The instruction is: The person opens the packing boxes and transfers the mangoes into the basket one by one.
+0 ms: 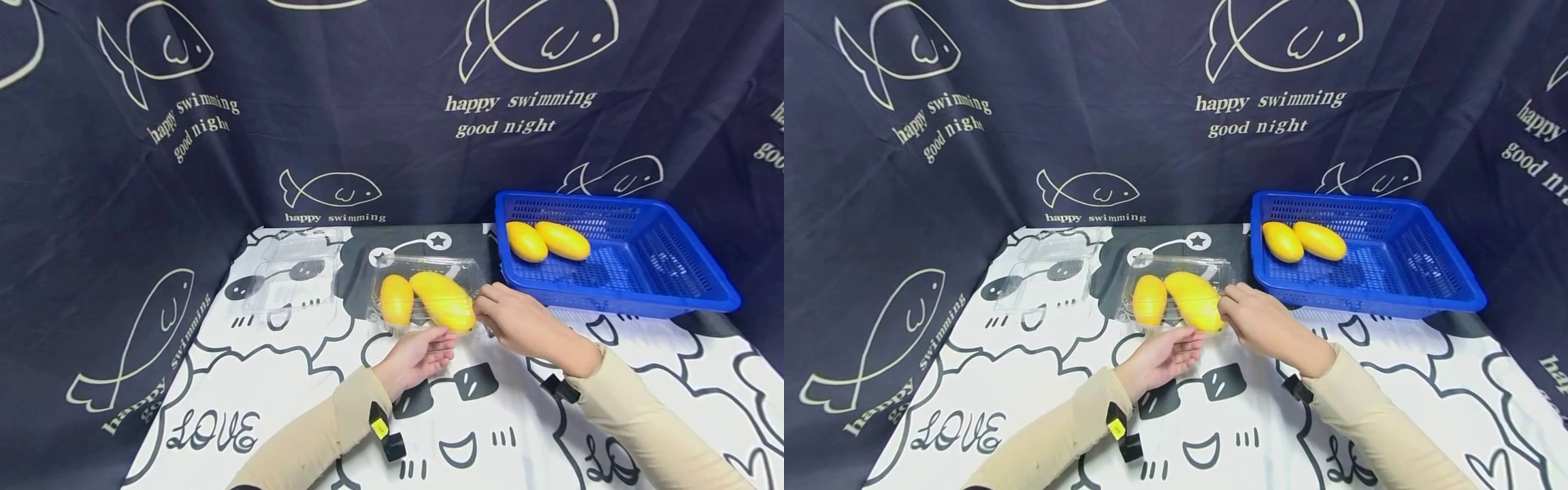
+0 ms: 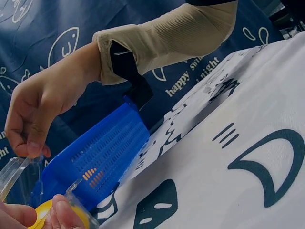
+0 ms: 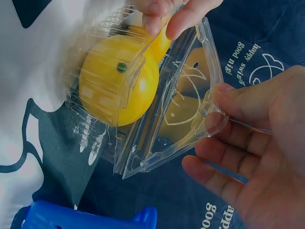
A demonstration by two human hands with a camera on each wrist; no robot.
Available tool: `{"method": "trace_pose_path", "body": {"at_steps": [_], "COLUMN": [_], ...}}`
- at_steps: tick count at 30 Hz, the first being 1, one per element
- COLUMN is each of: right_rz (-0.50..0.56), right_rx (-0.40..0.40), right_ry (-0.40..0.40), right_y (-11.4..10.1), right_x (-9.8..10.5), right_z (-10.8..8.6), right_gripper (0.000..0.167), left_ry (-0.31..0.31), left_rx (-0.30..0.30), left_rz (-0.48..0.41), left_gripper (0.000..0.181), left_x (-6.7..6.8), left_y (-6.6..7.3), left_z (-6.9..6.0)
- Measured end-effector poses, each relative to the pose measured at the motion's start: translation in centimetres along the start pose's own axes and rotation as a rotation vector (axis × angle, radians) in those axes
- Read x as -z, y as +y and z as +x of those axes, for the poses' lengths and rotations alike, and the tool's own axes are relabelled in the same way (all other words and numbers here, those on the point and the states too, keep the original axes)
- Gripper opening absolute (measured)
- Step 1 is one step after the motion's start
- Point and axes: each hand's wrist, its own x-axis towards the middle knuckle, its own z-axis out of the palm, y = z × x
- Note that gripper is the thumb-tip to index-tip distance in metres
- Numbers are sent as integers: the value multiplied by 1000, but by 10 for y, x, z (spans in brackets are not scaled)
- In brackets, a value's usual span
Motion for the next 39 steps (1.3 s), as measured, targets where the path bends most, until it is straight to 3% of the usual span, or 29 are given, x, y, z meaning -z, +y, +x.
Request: {"method": "trace_pose_path", "body": {"at_steps": [17, 39], "right_rz": [0, 13], "right_rx": [12, -21], "right_ry": [18, 0], "right_y": [5, 10], "right_x": [1, 2], "right_z": [1, 1], "right_gripper": [12, 10], "left_ry": [28, 113], "left_rx": [-28, -63], "left_rz": [70, -11], "left_gripper": [43, 41], "left_x": [19, 59], "left_y": [6, 16], "left_z": [-1, -13]}}
